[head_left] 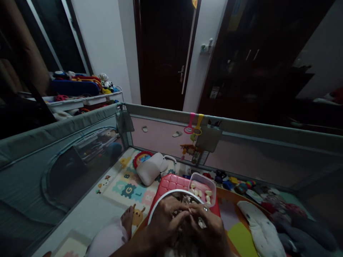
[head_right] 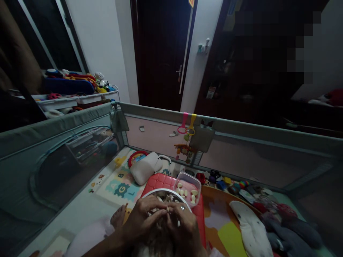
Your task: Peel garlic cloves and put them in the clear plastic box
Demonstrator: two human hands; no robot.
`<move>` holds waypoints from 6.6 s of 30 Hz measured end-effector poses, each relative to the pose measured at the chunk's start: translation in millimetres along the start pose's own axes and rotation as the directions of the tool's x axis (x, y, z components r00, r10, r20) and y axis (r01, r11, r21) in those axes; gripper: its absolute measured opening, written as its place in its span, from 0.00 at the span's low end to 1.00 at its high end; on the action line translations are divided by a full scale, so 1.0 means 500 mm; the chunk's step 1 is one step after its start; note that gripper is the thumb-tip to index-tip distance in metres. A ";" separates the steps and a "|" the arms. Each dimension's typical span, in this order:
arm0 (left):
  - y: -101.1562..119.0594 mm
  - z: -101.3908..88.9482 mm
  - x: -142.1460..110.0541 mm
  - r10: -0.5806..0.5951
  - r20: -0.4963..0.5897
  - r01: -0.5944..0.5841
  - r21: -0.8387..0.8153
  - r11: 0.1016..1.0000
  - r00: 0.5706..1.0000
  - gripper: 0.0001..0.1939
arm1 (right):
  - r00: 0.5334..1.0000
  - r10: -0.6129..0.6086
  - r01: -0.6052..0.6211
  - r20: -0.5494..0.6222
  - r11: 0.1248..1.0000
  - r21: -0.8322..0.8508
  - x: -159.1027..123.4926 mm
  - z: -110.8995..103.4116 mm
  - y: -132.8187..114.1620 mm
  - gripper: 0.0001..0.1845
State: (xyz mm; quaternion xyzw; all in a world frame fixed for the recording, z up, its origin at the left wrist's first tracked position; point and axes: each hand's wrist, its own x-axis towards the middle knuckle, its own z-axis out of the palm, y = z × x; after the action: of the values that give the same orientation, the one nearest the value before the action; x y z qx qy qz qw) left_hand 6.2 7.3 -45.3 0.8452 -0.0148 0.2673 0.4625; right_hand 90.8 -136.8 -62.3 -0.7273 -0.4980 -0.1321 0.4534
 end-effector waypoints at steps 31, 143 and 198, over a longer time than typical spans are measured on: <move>-0.010 -0.010 0.041 0.030 0.057 -0.030 0.003 1.000 0.998 0.09 | 0.997 0.000 -0.008 -0.082 0.996 -0.093 0.015 0.016 0.006 0.08; -0.027 -0.008 0.028 -0.135 0.055 0.130 0.079 0.988 0.989 0.09 | 0.988 0.151 -0.146 -0.017 0.977 0.154 0.026 -0.001 -0.001 0.06; -0.053 -0.065 0.018 -0.104 0.119 0.125 -0.186 0.974 0.987 0.07 | 0.814 0.522 -0.566 0.256 0.609 0.556 0.061 0.016 -0.056 0.05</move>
State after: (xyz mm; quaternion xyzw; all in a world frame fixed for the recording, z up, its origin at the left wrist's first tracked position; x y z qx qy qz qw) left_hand 6.9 50.0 -47.7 0.8091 -0.0169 0.1909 0.5555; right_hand 79.3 -109.3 -32.3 -0.6618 -0.2837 0.2039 0.6633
